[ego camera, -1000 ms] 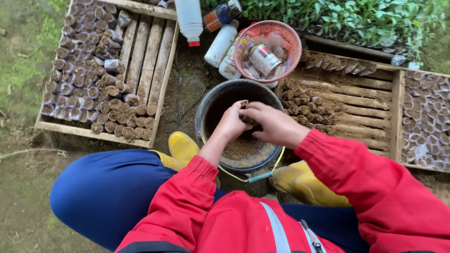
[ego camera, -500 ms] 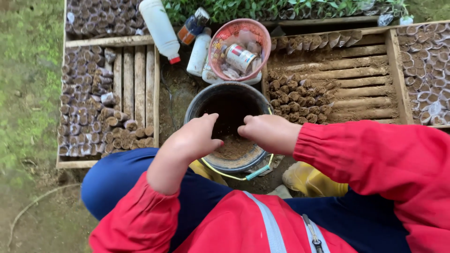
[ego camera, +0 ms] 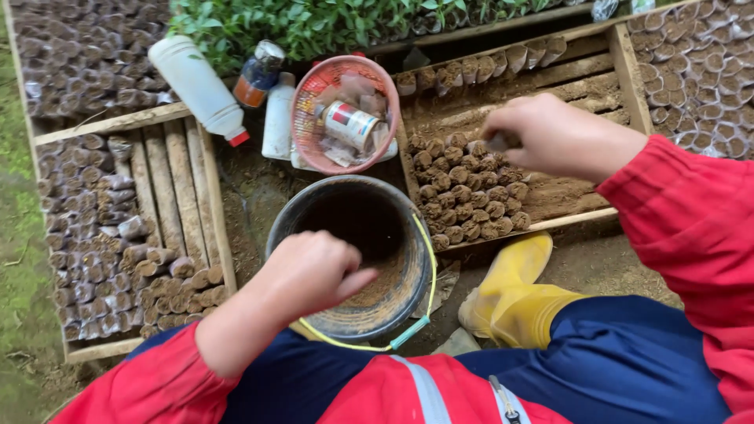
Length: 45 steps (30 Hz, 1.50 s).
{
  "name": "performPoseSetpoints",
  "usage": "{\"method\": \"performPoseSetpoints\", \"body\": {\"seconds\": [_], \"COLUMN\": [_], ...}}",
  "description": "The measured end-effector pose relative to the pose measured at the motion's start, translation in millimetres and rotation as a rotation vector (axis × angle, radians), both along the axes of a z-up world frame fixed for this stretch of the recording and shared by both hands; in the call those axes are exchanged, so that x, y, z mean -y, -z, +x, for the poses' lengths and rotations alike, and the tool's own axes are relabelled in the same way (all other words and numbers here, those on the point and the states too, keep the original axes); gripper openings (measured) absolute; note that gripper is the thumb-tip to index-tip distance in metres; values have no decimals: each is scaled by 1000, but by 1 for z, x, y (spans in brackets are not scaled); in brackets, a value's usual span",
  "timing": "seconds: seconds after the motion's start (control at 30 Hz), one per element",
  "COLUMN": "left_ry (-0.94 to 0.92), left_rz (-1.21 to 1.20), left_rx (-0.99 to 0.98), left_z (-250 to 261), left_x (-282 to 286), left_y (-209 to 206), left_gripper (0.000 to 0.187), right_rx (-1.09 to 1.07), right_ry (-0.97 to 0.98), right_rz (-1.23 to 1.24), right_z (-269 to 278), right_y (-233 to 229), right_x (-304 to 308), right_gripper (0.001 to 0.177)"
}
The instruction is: Filling small plastic seedling bags with soil by hand from a bucket in a nursery setting.
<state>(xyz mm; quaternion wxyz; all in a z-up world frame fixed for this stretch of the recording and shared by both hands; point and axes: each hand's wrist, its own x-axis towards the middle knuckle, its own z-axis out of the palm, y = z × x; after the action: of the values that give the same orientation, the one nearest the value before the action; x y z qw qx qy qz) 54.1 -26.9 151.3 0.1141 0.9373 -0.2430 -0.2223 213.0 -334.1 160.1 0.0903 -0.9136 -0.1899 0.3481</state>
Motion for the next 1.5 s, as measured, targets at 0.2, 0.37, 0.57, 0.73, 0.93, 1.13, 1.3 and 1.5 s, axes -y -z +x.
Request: {"method": "performPoseSetpoints", "body": {"seconds": [0.2,0.37,0.57,0.73,0.93,1.13,1.3,1.5], "left_ry": [-160,-278,-345,-399,-456,-446,-444,-526], "left_rz": [35,201,180,201,264,251,102,-60], "left_rx": [-346,-461,-614,-682,-767,-780,-745,-594], "left_z": [-2,8,5,16,19,15,-28,-61], "left_x": [-26,-10,14,24,27,24,15,2], "left_y": [32,55,83,91,102,109,123,97], "left_gripper": [46,53,51,51,57,60,62,57], "right_rx": [-96,-76,-139,-109,-124,-424,-481,-307], "right_ry": [90,12,-69,-160,-158,4,136,149], "right_rz": [-88,-37,-10,22,66,109,52,110], "right_z": [50,67,89,96,87,100,108,98], "right_y": [143,224,268,303,314,283,273,219], "right_x": [72,84,71,73,73,71,77,67], "right_gripper": [34,31,38,49,27,65,72,61]}}
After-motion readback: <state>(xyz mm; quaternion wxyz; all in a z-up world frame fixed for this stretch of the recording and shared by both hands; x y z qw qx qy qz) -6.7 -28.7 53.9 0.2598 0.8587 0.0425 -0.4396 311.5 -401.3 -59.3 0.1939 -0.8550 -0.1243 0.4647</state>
